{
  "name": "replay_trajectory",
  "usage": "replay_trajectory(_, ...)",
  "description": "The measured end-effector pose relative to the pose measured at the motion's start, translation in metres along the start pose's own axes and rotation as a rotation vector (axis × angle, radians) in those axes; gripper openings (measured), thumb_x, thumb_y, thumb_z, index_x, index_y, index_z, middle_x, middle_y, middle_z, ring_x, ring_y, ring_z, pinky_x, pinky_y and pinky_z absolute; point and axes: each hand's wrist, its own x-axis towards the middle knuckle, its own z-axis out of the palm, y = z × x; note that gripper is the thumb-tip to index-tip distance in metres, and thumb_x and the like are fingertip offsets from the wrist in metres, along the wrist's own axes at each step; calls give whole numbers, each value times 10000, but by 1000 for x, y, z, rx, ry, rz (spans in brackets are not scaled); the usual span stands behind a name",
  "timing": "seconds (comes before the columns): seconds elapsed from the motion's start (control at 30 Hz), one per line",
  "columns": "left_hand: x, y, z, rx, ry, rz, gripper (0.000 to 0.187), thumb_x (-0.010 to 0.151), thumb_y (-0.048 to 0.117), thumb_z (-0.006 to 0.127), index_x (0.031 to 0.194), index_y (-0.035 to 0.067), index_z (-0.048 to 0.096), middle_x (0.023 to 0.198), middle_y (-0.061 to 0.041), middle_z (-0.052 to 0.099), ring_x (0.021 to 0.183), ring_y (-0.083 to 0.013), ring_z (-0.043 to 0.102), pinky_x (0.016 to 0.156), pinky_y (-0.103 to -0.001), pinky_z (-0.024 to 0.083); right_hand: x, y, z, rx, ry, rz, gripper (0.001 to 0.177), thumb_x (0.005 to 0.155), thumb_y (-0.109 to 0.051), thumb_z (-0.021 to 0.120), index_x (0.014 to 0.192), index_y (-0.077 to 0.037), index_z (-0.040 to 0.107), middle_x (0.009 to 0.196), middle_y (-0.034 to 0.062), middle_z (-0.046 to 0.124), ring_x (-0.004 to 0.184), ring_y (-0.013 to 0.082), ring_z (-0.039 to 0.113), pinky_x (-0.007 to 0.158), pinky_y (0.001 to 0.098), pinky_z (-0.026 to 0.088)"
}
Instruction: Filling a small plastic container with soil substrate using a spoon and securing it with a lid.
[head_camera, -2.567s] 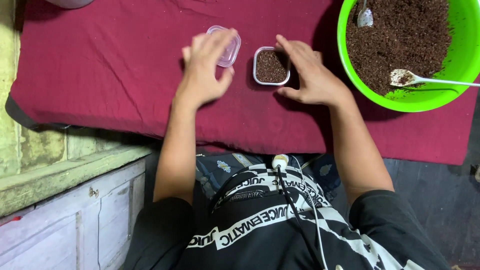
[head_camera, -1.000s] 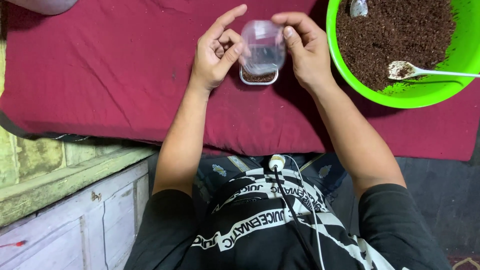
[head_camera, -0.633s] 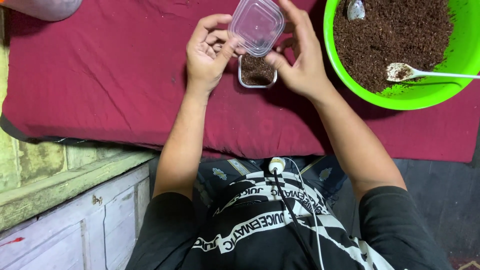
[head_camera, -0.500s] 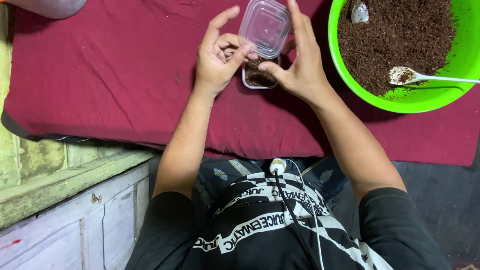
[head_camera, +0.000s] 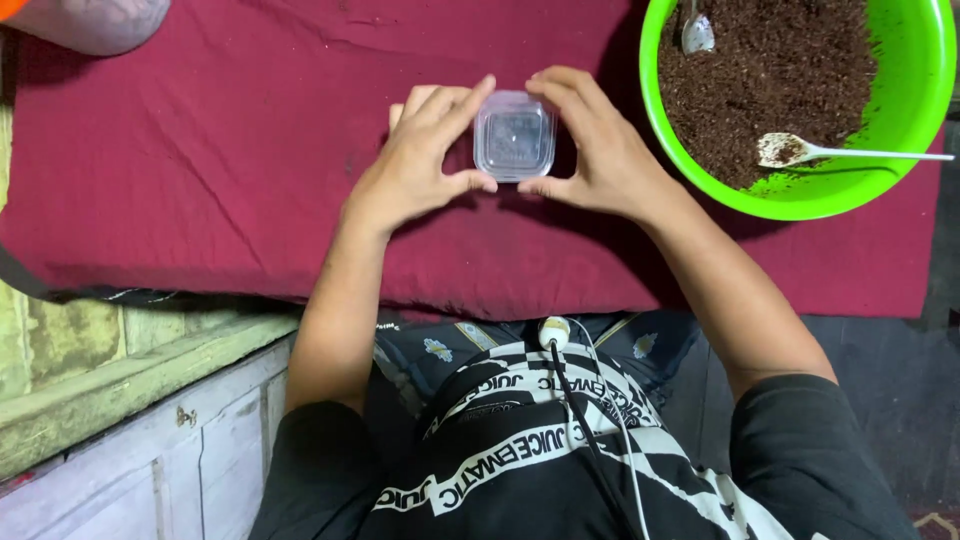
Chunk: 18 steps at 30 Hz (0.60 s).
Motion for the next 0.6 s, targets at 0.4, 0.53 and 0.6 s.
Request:
replay_trajectory(0.4, 2, 8, 8, -210, -72, -86, 916, 907, 490, 797, 1603, 163, 298, 1606, -144, 468, 1452, -341, 458, 1126, -538, 358, -18, 28, 26, 184, -1, 96, 879, 904, -401, 847, 1523, -19, 353, 1475, 240, 481, 1378, 383, 517, 1171, 465, 416)
replay_trajectory(0.53, 2, 9, 9, -220, -76, -118, 908, 899, 458, 806, 1603, 182, 303, 1599, -137, 474, 1445, -321, 473, 1108, -524, 367, -22, 35, 33, 220, 0, 128, 893, 904, -393, 848, 1541, -39, 332, 1523, 218, 482, 1400, 366, 521, 1172, 455, 413)
replay_trajectory(0.6, 2, 8, 10, -209, -59, -91, 849, 955, 586, 659, 1599, 156, 312, 1610, -120, 469, 1441, -312, 486, 1097, -505, 366, -23, 38, 34, 221, -3, 144, 907, 899, -435, 837, 1546, -46, 335, 1556, 207, 469, 1426, 369, 510, 1184, 468, 412)
